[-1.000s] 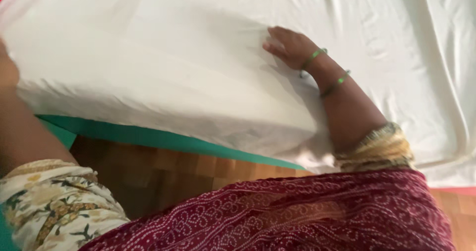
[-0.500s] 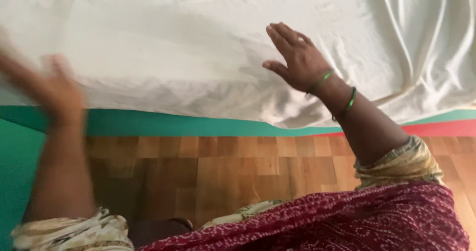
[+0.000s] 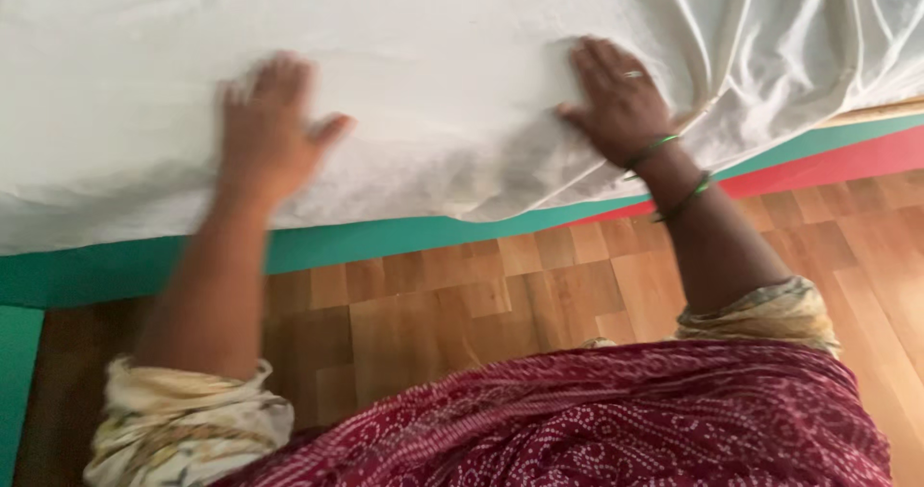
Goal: The person spreads a white sheet over a mattress and smooths it by hand. They tuck the edges under the mattress and adjust the sheet to remove wrinkles.
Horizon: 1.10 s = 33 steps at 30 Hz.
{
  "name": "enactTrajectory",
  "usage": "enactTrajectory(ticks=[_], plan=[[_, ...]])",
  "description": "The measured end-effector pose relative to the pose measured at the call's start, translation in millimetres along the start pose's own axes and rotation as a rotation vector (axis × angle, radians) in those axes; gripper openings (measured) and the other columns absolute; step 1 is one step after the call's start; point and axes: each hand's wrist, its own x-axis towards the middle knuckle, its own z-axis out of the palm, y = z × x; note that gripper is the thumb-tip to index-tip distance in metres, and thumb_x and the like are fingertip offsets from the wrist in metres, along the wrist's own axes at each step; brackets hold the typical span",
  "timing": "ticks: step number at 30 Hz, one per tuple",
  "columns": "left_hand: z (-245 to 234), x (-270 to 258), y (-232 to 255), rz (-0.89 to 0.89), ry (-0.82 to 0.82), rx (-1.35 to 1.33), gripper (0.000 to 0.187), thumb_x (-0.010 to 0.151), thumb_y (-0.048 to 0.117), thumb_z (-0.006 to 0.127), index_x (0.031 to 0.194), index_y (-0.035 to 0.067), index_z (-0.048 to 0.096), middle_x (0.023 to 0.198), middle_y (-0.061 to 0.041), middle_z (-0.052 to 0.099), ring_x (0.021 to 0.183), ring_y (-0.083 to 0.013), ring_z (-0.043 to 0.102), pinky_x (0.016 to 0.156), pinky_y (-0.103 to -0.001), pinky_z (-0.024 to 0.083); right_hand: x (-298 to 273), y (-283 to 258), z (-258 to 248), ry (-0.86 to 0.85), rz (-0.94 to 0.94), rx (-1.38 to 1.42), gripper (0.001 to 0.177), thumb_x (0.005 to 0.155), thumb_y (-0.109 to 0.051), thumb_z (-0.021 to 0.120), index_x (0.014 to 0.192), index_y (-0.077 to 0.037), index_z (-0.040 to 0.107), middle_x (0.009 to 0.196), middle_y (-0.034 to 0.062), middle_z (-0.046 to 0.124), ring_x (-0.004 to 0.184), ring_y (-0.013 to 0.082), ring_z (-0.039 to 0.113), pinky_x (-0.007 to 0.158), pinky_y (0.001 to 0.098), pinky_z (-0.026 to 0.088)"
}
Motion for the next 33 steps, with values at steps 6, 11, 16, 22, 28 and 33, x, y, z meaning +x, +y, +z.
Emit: enactTrajectory(ticks=[6, 11, 16, 22, 28, 33], plan=[[2, -17, -149, -0.388, 0.019, 0.052, 0.081, 0.106, 0.067, 0.032, 0.165, 0.012, 0.028, 0.172, -0.013, 0.021, 0.158, -0.0352, 0.017, 0.122, -0.066, 0.010, -72, 135, -21, 0.046, 0.252, -0.093, 0.067, 0.115, -0.049, 0.047, 0.161, 0.000, 0.046, 0.165, 0.0223, 0.043, 0.154, 0.0389, 0.036, 0.126, 0.0546, 0.025], [7, -36, -176, -0.650, 0.191, -0.076, 0.091, 0.102, 0.070, 0.035, 0.165, 0.004, 0.024, 0.169, -0.026, 0.015, 0.154, -0.0427, 0.016, 0.119, -0.066, 0.016, -114, 193, -41, -0.004, 0.690, -0.088, 0.084, 0.104, -0.061, 0.049, 0.154, 0.006, 0.040, 0.161, 0.0303, 0.034, 0.146, 0.0465, 0.027, 0.115, 0.0607, 0.021], [-4, 21, -96, -0.355, 0.054, -0.098, 0.087, 0.104, 0.064, 0.041, 0.163, 0.003, 0.022, 0.170, -0.021, 0.013, 0.158, -0.0370, 0.006, 0.117, -0.075, 0.002, -32, 141, -36, 0.147, 0.383, 0.048, 0.084, 0.113, -0.054, 0.055, 0.160, 0.011, 0.032, 0.165, 0.0358, 0.030, 0.154, 0.0471, 0.023, 0.125, 0.0527, 0.019], [36, 143, 61, 0.181, -0.054, -0.112, 0.066, 0.104, 0.042, 0.046, 0.161, 0.010, 0.033, 0.172, -0.013, 0.022, 0.159, -0.0346, 0.016, 0.121, -0.068, 0.015, 112, -39, 18, -0.315, -0.116, 0.270, 0.076, 0.106, -0.052, 0.049, 0.158, 0.000, 0.032, 0.168, 0.0214, 0.027, 0.157, 0.0342, 0.023, 0.126, 0.0457, 0.020], [56, 189, 94, 0.116, -0.195, -0.099, 0.079, 0.101, 0.067, 0.035, 0.161, 0.019, 0.022, 0.169, -0.008, 0.011, 0.155, -0.0319, 0.010, 0.118, -0.068, 0.008, 131, 19, 17, -0.369, -0.044, 0.181, 0.077, 0.104, -0.053, 0.045, 0.156, 0.003, 0.035, 0.167, 0.0224, 0.030, 0.158, 0.0310, 0.024, 0.127, 0.0460, 0.020], [50, 196, 24, -0.054, -0.163, -0.060, 0.087, 0.097, 0.072, 0.033, 0.164, 0.018, 0.025, 0.174, -0.010, 0.013, 0.160, -0.0335, 0.011, 0.119, -0.072, 0.008, 83, 183, 0, -0.314, 0.260, 0.109, 0.079, 0.102, -0.052, 0.045, 0.158, 0.002, 0.031, 0.166, 0.0237, 0.026, 0.155, 0.0346, 0.021, 0.125, 0.0458, 0.017]])
